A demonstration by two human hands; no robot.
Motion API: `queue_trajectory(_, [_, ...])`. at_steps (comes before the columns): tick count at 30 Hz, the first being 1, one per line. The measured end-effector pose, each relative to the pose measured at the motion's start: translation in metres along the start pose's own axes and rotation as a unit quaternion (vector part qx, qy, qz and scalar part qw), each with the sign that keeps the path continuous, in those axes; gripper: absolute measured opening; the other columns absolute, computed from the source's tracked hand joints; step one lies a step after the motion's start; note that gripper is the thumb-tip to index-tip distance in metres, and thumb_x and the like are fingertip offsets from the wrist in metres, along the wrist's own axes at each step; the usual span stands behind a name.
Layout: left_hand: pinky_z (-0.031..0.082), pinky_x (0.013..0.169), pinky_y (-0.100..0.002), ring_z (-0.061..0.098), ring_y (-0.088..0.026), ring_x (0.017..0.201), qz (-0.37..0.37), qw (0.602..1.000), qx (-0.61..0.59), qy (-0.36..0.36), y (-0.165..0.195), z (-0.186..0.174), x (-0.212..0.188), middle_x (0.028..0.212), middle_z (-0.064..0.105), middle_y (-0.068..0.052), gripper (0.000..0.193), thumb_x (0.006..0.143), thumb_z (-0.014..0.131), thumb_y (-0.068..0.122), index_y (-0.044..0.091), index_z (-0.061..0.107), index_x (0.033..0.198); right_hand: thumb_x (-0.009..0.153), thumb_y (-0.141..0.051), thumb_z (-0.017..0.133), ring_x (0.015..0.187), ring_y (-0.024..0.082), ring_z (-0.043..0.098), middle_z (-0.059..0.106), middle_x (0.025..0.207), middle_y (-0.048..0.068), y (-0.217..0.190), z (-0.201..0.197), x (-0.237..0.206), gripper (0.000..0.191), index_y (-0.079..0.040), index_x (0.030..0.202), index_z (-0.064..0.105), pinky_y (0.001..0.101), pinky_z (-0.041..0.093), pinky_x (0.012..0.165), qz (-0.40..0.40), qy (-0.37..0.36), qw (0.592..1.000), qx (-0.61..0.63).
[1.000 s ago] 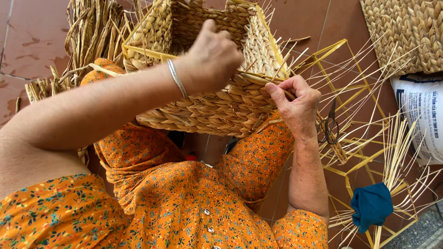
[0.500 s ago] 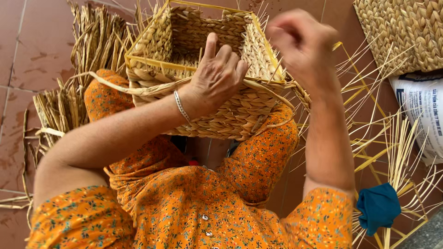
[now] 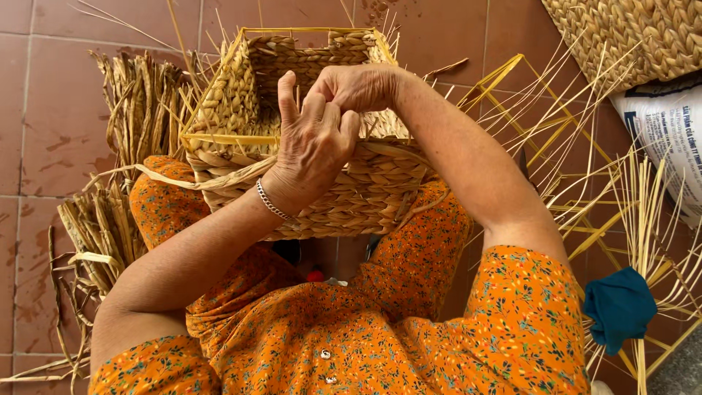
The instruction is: The person sits on the floor weaving a water hyacinth basket, folding and tucking woven strands over a bamboo frame rim to form the border. They work the strands around the rim by hand and use scissors to trim excess material from the basket edge.
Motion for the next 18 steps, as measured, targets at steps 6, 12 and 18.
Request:
queue_trajectory(6, [0.014,0.122,-0.07,0.055,-0.022,0.094,0.01,1.0,0.015,-0.014,0.008,0.004,-0.006,0.084,0.054,-0.003,0.008,0.088,0.073,0.008,0.011,0.065,0.09,0.074,-0.005,0.081,0.068,0.008,0.062,0.073,0.078,-0.002,0.01,-0.005,0.005,0.023,-0.006,0.097,0.08,0.0267,0.054,0.065,-0.009,0.017,0.999,-0.046])
queue_trajectory(12, [0.023,0.116,-0.067,0.055,-0.022,0.093,0.067,0.993,0.1,-0.018,0.02,0.009,-0.002,0.083,0.057,-0.001,0.004,0.088,0.073,0.012,0.01,0.069,0.086,0.096,-0.033,0.077,0.076,0.016,0.064,0.073,0.089,0.008,0.025,-0.036,-0.024,0.031,-0.002,0.102,0.075,0.0357,0.056,0.071,0.079,0.119,0.935,-0.325])
queue_trajectory(18, [0.042,0.086,-0.043,0.056,-0.023,0.093,0.095,0.989,0.082,-0.08,0.034,0.021,0.006,0.081,0.063,-0.006,0.012,0.08,0.071,0.017,0.006,0.072,0.086,0.088,-0.028,0.071,0.101,0.011,0.071,0.077,0.111,0.0,0.006,-0.018,-0.036,0.039,-0.012,0.123,0.074,0.0297,0.057,0.094,-0.032,0.078,0.981,-0.174])
Point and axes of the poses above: each hand's wrist, its own x-axis towards the middle knuckle, its own z-axis out of the palm, y = z × x, the point moved 7 cm from there along x, towards the middle knuckle
